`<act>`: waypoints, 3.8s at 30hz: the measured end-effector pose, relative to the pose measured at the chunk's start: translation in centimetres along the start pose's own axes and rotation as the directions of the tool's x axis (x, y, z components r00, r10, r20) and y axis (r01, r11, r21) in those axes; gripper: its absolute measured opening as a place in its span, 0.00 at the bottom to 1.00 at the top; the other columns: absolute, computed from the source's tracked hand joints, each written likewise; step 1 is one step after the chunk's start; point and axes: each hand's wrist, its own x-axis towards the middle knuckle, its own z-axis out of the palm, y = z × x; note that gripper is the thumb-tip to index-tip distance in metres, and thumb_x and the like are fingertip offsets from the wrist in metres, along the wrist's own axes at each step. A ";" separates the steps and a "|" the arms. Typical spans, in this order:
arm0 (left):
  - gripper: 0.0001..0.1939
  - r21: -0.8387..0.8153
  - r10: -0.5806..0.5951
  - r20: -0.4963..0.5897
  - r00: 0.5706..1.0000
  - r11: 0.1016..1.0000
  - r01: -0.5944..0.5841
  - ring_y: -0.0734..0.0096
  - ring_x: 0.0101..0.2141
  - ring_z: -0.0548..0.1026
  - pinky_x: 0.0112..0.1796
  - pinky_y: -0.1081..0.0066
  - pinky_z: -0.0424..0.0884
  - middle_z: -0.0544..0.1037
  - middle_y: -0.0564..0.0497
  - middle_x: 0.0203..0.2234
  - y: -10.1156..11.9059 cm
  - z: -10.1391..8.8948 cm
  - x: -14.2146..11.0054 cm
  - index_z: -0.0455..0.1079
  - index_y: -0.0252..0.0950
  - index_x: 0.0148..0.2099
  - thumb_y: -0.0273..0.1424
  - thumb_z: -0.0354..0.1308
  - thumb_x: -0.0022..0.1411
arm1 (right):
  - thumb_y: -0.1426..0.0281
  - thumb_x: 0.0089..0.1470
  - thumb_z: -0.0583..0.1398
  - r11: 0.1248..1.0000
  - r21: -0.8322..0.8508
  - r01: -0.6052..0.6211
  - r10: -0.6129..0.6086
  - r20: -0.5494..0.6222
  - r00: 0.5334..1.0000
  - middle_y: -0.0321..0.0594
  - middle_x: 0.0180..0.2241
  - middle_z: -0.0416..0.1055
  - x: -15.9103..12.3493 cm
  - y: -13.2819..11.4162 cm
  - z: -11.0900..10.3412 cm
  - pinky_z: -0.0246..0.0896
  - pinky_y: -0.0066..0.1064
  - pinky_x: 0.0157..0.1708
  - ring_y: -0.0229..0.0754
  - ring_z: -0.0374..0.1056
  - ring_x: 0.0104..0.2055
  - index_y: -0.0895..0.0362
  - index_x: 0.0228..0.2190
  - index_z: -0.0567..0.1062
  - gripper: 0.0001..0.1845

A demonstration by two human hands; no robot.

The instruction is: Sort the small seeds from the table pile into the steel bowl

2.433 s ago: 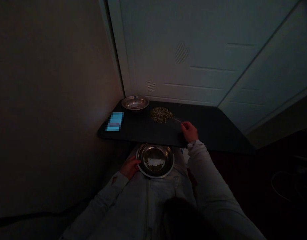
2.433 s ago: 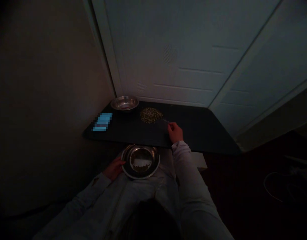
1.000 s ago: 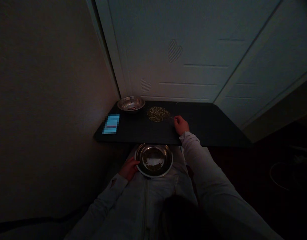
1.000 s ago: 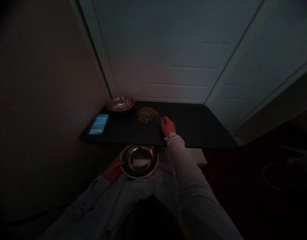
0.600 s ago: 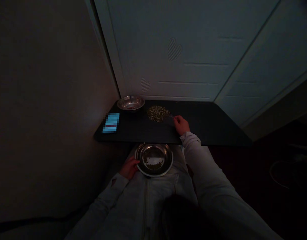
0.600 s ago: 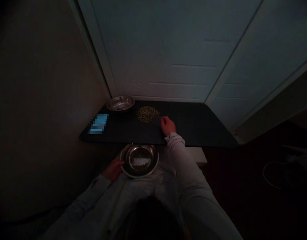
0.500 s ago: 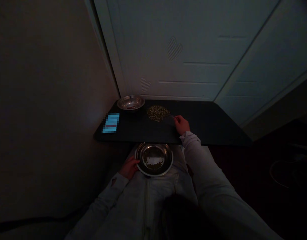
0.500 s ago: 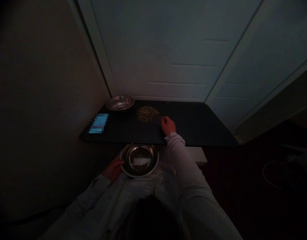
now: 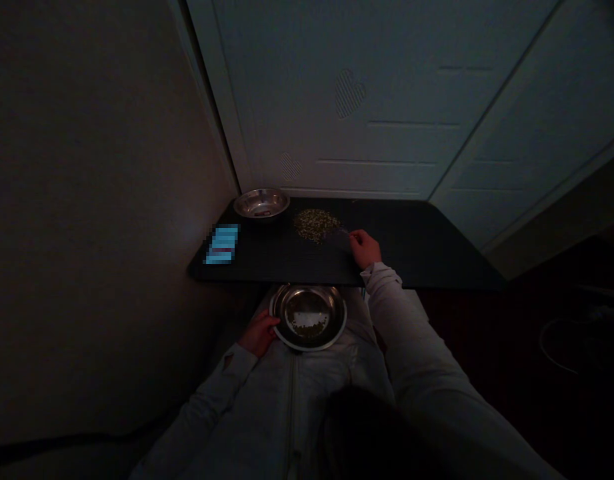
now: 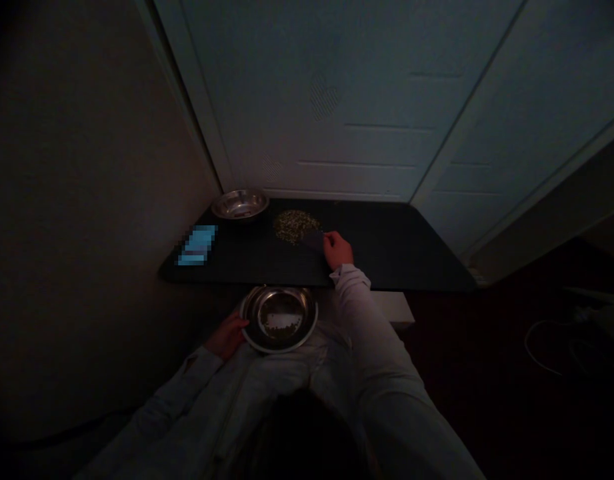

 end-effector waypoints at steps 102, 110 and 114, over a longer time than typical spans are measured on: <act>0.22 -0.027 0.004 0.028 1.000 1.000 -0.003 0.66 0.34 0.74 0.34 0.70 0.69 0.77 0.50 0.34 0.2 0.4 -0.1 0.71 0.36 0.42 0.21 0.60 0.39 | 0.64 0.48 0.54 0.983 0.096 0.158 -0.185 0.475 0.860 0.36 0.27 0.71 -2.9 -3.1 2.0 0.55 0.26 0.30 0.35 0.64 0.29 0.56 0.32 0.73 0.12; 0.23 -0.024 0.027 0.035 0.999 0.999 -0.026 0.66 0.35 0.74 0.35 0.71 0.68 0.77 0.50 0.34 0.0 0.2 0.1 0.71 0.36 0.43 0.20 0.59 0.40 | 0.65 0.48 0.55 0.983 0.154 0.103 -0.165 0.476 0.864 0.35 0.26 0.70 -2.8 -3.0 2.1 0.55 0.27 0.30 0.35 0.63 0.28 0.56 0.31 0.73 0.10; 0.21 -0.025 0.018 0.034 0.999 1.000 -0.017 0.66 0.35 0.74 0.36 0.71 0.68 0.77 0.50 0.34 0.2 0.3 0.1 0.71 0.36 0.41 0.20 0.59 0.40 | 0.65 0.47 0.54 0.970 0.236 0.047 -0.158 0.476 0.865 0.34 0.23 0.68 -3.0 -2.9 2.2 0.55 0.27 0.30 0.34 0.62 0.26 0.57 0.30 0.72 0.10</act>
